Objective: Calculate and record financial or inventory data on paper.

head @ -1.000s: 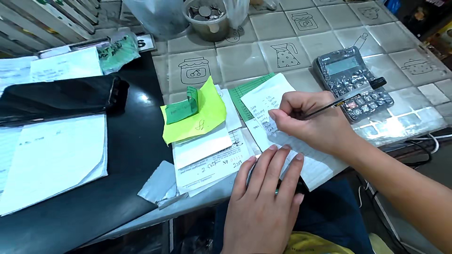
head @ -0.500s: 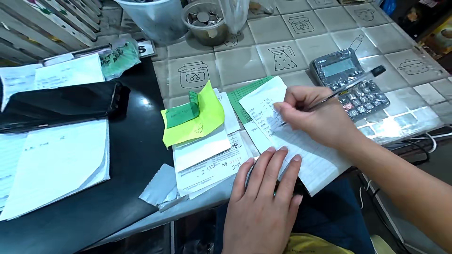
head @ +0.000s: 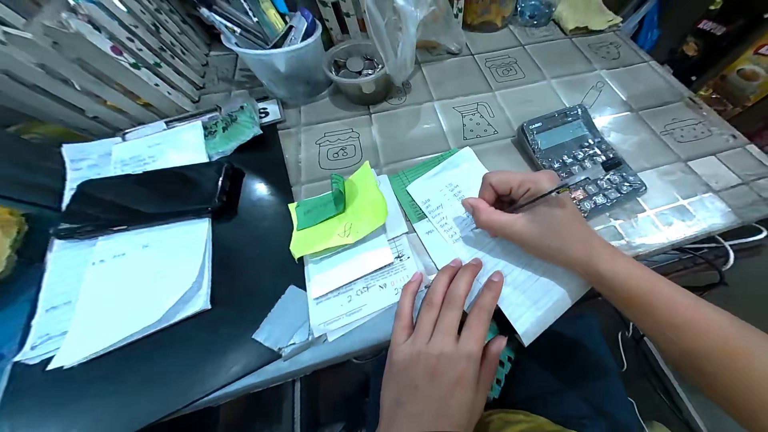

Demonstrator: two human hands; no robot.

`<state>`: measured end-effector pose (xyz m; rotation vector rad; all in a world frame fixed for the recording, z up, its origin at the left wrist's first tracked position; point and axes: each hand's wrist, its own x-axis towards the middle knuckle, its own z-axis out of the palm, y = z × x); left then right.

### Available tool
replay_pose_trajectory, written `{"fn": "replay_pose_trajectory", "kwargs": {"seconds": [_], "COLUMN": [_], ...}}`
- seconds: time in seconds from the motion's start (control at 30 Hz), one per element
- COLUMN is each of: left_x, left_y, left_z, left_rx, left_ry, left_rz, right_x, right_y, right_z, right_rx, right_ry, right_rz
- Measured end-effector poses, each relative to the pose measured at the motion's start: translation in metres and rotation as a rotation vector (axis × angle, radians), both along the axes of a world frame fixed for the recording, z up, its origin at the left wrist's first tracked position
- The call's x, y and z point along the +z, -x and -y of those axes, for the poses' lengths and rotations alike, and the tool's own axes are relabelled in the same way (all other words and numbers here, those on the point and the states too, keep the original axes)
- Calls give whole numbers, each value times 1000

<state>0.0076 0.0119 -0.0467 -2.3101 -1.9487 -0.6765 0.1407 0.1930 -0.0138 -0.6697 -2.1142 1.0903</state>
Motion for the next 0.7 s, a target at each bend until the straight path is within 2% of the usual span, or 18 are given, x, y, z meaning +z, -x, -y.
{"fn": "replay_pose_trajectory", "kwargs": {"seconds": [0.13, 0.23, 0.33, 0.43, 0.5, 0.57, 0.63, 0.7], "left_x": [-3, -4, -5, -6, -7, -8, -8, -6], "left_y": [-1, -1, -2, -3, -4, -4, -6, -9], "left_z": [-1, -2, -2, -3, -4, -5, -5, -6], "left_rx": [4, 7, 7, 15, 25, 37, 56, 83], "left_ry": [-46, -79, -95, -98, -107, -120, -129, -129], "left_rz": [4, 1, 0, 2, 1, -4, 1, 12], "right_x": [6, 4, 6, 13, 17, 7, -15, -42], "right_y": [-8, -17, -31, -55, -74, -93, -106, -110], "right_z": [-8, -13, -7, 14, 32, 46, 59, 76], "right_rx": [-105, -155, -175, -206, -265, -298, -259, -227], "right_ry": [163, 228, 195, 127, -11, -302, -607, -759], "right_rz": [-112, -321, -442, -403, -288, -149, -31, 103]}}
